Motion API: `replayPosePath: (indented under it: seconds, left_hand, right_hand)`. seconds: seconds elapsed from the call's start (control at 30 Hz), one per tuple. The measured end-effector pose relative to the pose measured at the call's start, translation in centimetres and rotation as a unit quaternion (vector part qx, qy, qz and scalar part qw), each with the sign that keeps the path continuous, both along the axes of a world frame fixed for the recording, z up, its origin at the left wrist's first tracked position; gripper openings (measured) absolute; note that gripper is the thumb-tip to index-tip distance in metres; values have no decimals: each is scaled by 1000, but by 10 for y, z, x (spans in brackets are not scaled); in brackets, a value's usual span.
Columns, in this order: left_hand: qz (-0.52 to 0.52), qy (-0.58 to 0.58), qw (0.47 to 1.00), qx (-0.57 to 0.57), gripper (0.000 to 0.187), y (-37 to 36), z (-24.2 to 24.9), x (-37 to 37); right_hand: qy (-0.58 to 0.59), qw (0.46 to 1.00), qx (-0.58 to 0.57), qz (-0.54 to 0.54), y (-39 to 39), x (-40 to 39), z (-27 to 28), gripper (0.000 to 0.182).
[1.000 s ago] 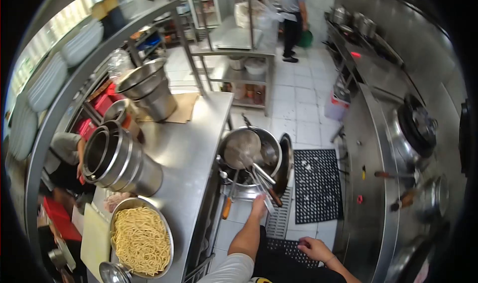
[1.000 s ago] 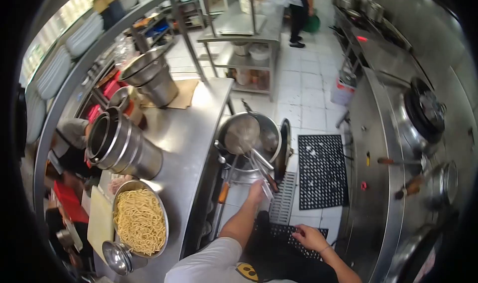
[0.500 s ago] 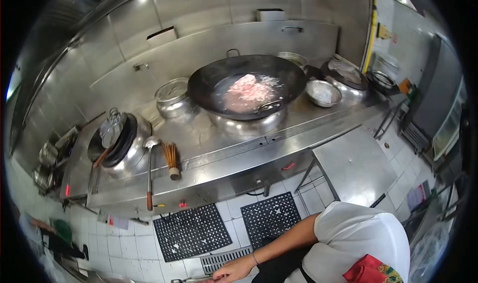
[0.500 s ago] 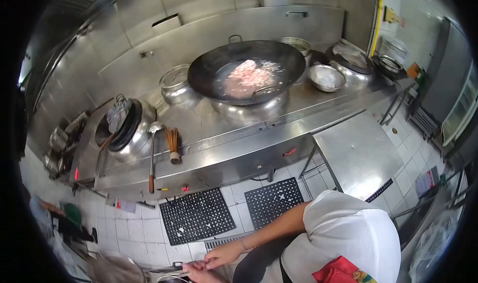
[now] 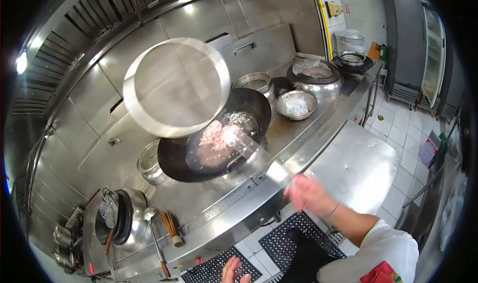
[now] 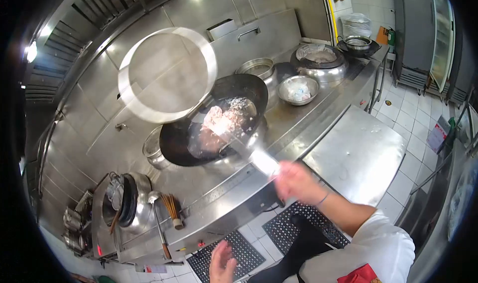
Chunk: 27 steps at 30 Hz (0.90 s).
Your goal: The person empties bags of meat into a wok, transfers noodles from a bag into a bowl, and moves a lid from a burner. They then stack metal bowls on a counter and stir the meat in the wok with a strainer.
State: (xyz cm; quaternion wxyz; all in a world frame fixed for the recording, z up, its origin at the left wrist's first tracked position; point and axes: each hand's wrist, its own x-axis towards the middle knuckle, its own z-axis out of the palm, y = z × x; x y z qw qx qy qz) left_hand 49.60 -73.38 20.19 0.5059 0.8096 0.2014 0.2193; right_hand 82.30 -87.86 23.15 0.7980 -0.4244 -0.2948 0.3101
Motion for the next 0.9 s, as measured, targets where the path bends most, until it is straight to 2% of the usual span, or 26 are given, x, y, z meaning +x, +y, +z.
replayPosePath:
  seconds: [0.03, 0.07, 0.13, 0.2, 0.23, 0.27, 0.3, 0.33, 0.37, 0.4, 0.43, 0.5, 0.53, 0.6, 0.67, 0.73, 0.8, 0.87, 0.9]
  left_hand:
    - [53, 54, 996, -44, 51, 6, -10, 4]
    - [97, 42, 991, -80, 46, 11, -18, 11]
    - [151, 164, 972, -77, 43, 36, -34, 10]
    - [158, 187, 964, 103, 44, 64, -71, 3]
    - [168, 274, 947, 31, 47, 73, -56, 13]
    - [210, 267, 941, -4, 55, 77, -49, 23]
    - [226, 198, 954, 16, 47, 80, -52, 30]
    - [244, 246, 938, 18, 46, 77, -25, 48]
    - [248, 231, 940, 41, 45, 85, -35, 47]
    - [272, 241, 932, -9, 48, 87, -27, 52]
    - [297, 227, 926, -48, 49, 92, -53, 38]
    - [356, 248, 899, -55, 49, 88, -67, 24]
    - [377, 272, 883, -64, 47, 82, -57, 29]
    - [417, 291, 858, -69, 46, 73, -67, 16]
    - [439, 305, 837, -116, 46, 63, -75, 4]
    - [468, 300, 817, -156, 47, 49, -109, -20]
    - [482, 324, 801, -146, 47, 37, -105, -23]
    - [511, 299, 791, -152, 48, 28, -110, -28]
    - [523, 289, 787, -153, 48, 24, -114, -33]
  right_hand:
    - [-17, 993, -85, -82, -6, 42, 15, 13]
    - [-58, 988, -67, -127, -7, 83, 26, 14]
    - [-162, 946, -169, -226, 9, 171, 42, 16]
    - [-233, 900, -225, -293, 40, 272, 28, 20]
    - [-205, 900, -238, -301, 56, 313, 31, 20]
    - [-178, 903, -251, -300, 77, 356, 29, 20]
    - [-213, 890, -274, -295, 94, 416, 11, 18]
    - [-176, 908, -282, -256, 112, 456, 15, 14]
    - [-134, 931, -262, -216, 128, 491, 18, 12]
    - [-62, 936, -272, -215, 145, 512, 28, 13]
    - [-39, 942, -278, -183, 163, 558, 18, 14]
    - [17, 955, -266, -134, 195, 651, 4, 14]
    - [50, 961, -247, -113, 211, 674, 4, 15]
    - [81, 973, -139, -166, 237, 674, 25, 27]
    - [61, 986, -137, -71, 242, 691, 47, 41]
    - [30, 994, -106, -16, 242, 741, 45, 60]
    - [-7, 988, -129, -91, 235, 763, 55, 76]
    - [-105, 993, -51, 2, 214, 804, 70, 91]
    - [-105, 993, -54, 16, 238, 793, 68, 91]
